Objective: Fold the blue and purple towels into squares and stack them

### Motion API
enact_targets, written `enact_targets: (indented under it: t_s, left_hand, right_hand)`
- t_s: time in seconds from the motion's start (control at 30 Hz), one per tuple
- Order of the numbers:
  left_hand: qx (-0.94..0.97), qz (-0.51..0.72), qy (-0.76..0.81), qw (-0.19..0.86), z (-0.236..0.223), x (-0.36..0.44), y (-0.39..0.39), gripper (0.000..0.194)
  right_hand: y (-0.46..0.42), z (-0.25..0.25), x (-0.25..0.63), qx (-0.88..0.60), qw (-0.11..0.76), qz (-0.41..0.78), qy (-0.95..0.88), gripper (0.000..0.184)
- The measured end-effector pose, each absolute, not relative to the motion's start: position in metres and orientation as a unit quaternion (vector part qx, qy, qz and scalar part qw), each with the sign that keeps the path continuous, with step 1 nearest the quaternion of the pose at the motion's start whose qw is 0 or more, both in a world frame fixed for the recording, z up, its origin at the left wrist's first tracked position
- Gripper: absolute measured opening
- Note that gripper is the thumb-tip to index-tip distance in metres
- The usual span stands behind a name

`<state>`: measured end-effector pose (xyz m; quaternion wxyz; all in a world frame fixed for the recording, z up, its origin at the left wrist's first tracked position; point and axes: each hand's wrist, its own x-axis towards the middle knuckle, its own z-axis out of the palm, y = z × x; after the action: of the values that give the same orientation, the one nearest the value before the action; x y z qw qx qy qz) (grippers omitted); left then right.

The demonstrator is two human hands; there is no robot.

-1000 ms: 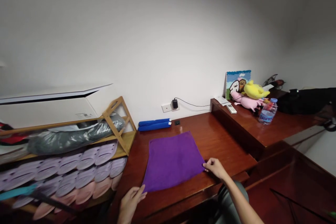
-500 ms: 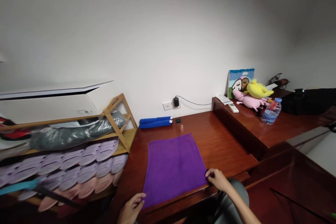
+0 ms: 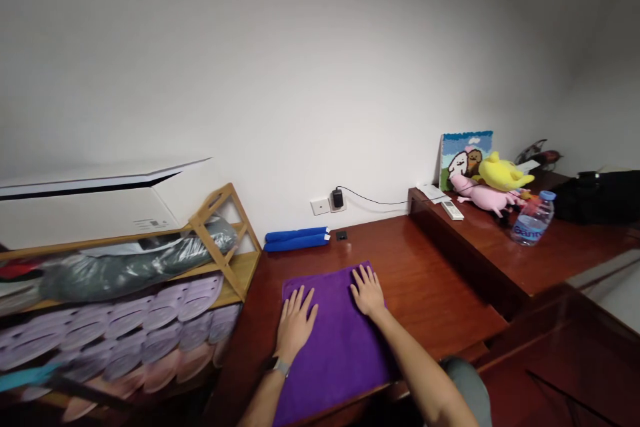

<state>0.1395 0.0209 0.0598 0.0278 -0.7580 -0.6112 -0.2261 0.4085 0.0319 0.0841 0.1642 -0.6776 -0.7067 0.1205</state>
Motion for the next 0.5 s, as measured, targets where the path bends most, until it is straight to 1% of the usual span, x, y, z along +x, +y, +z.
enact_targets:
  t_s: [0.07,0.17,0.23,0.33,0.43,0.5]
  left_hand:
    - [-0.757,-0.190,-0.624,0.038,0.044,0.141,0.038,0.055]
    - [-0.754,-0.164,-0.635,0.040,0.023,0.134,0.050,0.059]
    - [-0.757,-0.151,-0.635,0.033,0.018,0.131,0.054,0.062]
    - [-0.759,-0.147,-0.634,0.036,0.023,0.136,0.059,0.062]
    - [-0.763,-0.178,-0.618,0.066,0.031,0.149,0.071,0.059]
    - [-0.768,-0.183,-0.610,0.066,0.034,0.156,0.083,0.057]
  right_hand:
    - [0.049,0.073,0.404,-0.680,0.115,0.125,-0.714,0.064]
    - [0.062,0.057,0.412,-0.692,0.087,0.119,-0.706,0.065]
    - [0.065,0.054,0.419,-0.697,0.083,0.116,-0.702,0.065]
    - [0.069,0.057,0.423,-0.707,0.080,0.116,-0.693,0.067]
    - [0.077,0.062,0.417,-0.698,0.111,0.089,-0.702,0.069]
    - [0.082,0.062,0.412,-0.684,0.116,0.088,-0.715,0.070]
